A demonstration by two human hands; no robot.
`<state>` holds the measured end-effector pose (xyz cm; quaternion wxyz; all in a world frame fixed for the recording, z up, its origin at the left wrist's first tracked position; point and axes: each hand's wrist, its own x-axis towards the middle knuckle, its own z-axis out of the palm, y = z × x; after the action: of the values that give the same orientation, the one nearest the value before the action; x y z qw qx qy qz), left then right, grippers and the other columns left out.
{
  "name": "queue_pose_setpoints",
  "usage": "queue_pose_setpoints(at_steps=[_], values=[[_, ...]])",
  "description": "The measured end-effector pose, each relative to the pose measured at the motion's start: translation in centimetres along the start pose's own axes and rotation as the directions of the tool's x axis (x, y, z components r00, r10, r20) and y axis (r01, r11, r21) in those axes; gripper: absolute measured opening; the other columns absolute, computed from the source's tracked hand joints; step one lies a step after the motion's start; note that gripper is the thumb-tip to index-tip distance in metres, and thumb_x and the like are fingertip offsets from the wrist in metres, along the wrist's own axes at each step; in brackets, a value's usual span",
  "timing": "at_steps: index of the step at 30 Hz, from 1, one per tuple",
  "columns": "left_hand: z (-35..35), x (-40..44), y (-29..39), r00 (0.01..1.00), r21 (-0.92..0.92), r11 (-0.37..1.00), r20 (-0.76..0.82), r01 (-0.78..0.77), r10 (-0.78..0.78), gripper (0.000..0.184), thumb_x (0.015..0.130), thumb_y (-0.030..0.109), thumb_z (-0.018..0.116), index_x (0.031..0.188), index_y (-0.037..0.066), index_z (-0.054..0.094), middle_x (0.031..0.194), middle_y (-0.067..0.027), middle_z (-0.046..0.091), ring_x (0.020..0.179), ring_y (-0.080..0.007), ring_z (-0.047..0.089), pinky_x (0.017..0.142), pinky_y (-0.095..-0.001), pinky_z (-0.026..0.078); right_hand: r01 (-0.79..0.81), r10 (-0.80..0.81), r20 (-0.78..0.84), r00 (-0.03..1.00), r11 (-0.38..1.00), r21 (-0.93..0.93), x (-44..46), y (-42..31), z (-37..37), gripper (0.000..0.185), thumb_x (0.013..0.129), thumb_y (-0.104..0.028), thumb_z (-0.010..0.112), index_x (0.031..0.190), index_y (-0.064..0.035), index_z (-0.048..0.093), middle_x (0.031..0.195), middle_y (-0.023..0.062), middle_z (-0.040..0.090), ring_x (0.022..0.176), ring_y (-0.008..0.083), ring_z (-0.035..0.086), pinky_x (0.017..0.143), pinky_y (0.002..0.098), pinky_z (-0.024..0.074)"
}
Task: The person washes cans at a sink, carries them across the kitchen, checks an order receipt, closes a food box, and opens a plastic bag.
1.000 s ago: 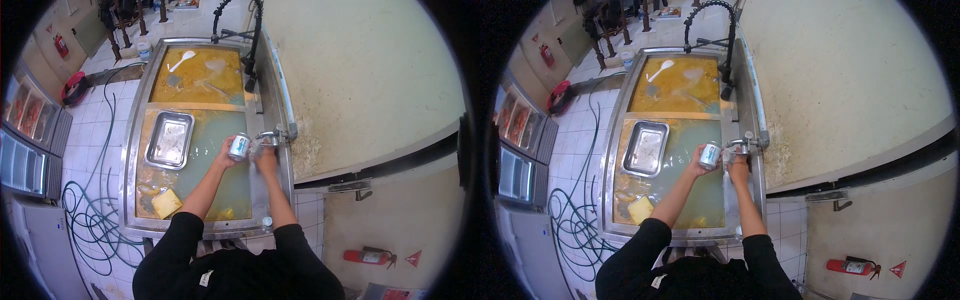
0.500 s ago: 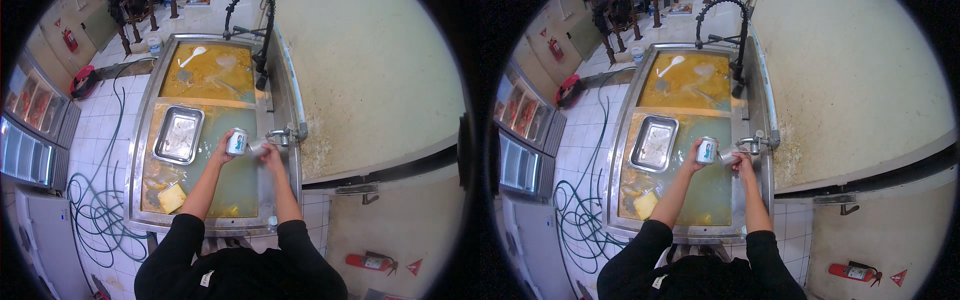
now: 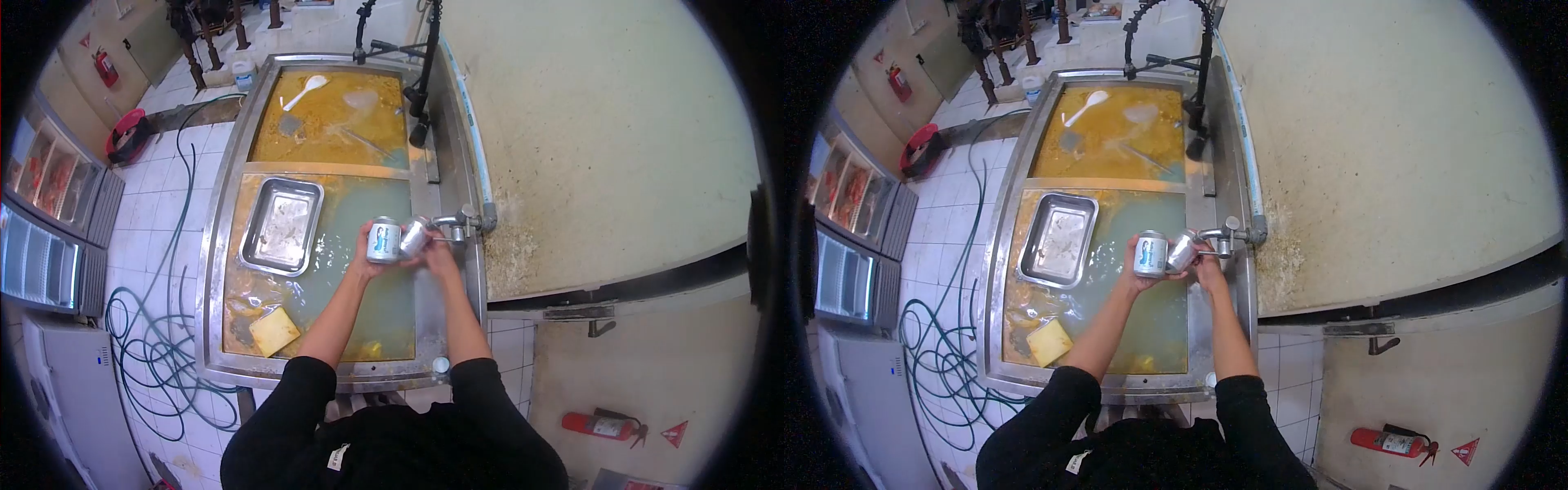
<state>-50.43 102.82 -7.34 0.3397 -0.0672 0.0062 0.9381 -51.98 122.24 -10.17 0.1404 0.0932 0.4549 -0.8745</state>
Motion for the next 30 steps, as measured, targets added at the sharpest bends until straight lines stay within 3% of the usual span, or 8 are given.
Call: queue_pose_setpoints(at_steps=[8,14,17,20,22,26,28,30], values=[[0.1,0.4,-0.8,0.999,-0.052,0.998,0.029,0.017,-0.015,0.07,0.068,0.057,0.055,0.109,0.0,0.055,0.113,-0.0187,0.053,0.105,-0.0463,0.046,0.09,-0.0678,0.029,0.218,-0.217,0.005,0.976,0.976,-0.026,-1.9,0.6,2.0,0.037,0.076,-0.016,0.061,0.109,-0.0119,0.043,0.107,0.0029,0.05,0.098,0.0165,0.048,0.084,0.0309,0.0395],[-1.0,1.1,-1.2,0.993,0.223,0.97,-0.048,-0.093,0.106,0.067,0.072,0.054,0.055,0.115,0.003,0.048,0.115,-0.0171,0.051,0.107,-0.0422,0.047,0.088,-0.0708,0.03,-0.132,0.044,-0.372,0.927,0.968,-0.215,-3.7,-2.3,6.7,0.039,0.073,-0.011,0.067,0.106,-0.0128,0.047,0.096,0.0036,0.058,0.089,0.0176,0.055,0.079,0.0343,0.0458],[1.8,0.3,-1.5,0.985,0.074,0.983,-0.013,-0.169,0.171,0.062,0.077,0.052,0.054,0.116,0.005,0.045,0.116,-0.0162,0.051,0.107,-0.0386,0.049,0.085,-0.0702,0.034,0.008,-0.005,-0.023,1.0,0.993,0.122,0.6,1.3,-1.0,0.04,0.071,-0.025,0.066,0.106,-0.0066,0.054,0.102,0.0118,0.059,0.092,0.0272,0.057,0.075,0.0438,0.0501],[1.7,0.3,-1.3,0.967,0.137,0.974,-0.157,-0.179,0.199,0.054,0.081,0.05,0.051,0.113,0.007,0.046,0.111,-0.0136,0.053,0.102,-0.033,0.053,0.081,-0.0616,0.044,0.032,0.061,-0.143,0.988,0.822,0.569,0.6,1.0,-1.1,0.039,0.073,-0.027,0.061,0.104,-0.0046,0.056,0.102,0.014,0.059,0.094,0.0295,0.057,0.079,0.0474,0.0479],[0.4,1.7,-1.2,0.867,0.508,0.837,-0.304,-0.204,0.396,0.058,0.078,0.049,0.06,0.114,0.006,0.045,0.103,-0.01,0.056,0.089,-0.0245,0.057,0.074,-0.0429,0.05,0.029,0.047,-0.102,0.994,0.773,0.634,-1.8,-0.1,1.1,0.036,0.077,-0.026,0.057,0.104,-0.0018,0.055,0.1,0.0156,0.059,0.094,0.0304,0.057,0.081,0.0453,0.0471],[0.2,4.1,-1.8,0.867,0.69,0.713,-0.277,-0.119,0.413,0.057,0.074,0.038,0.069,0.112,0.005,0.043,0.098,-0.0088,0.055,0.087,-0.0217,0.056,0.073,-0.0373,0.049,0.042,0.045,-0.192,0.98,0.903,0.428,-5.6,-0.1,0.8,0.033,0.078,-0.025,0.056,0.102,-0.0039,0.056,0.098,0.0124,0.06,0.09,0.0261,0.059,0.084,0.0376,0.0464],[-1.9,5.9,-2.4,0.801,0.985,0.111,0.042,-0.134,0.598,0.058,0.076,0.029,0.069,0.118,0.007,0.036,0.1,-0.0069,0.053,0.088,-0.0166,0.054,0.074,-0.0308,0.047,0.044,0.034,-0.207,0.978,0.931,0.363,-9.3,-0.5,2.2,0.034,0.078,-0.026,0.056,0.104,-0.0045,0.055,0.098,0.0106,0.061,0.09,0.0239,0.059,0.083,0.0369,0.0469],[-0.7,6.1,-3.2,0.797,0.975,0.01,0.176,-0.222,0.578,0.065,0.069,0.023,0.076,0.117,0.005,0.035,0.098,-0.0078,0.053,0.086,-0.0172,0.052,0.077,-0.0299,0.044,0.052,0.041,-0.289,0.956,0.951,0.306,-12.3,-0.4,3.4,0.036,0.079,-0.026,0.056,0.107,-0.0041,0.053,0.098,0.0113,0.06,0.09,0.0253,0.059,0.084,0.039,0.0462]])
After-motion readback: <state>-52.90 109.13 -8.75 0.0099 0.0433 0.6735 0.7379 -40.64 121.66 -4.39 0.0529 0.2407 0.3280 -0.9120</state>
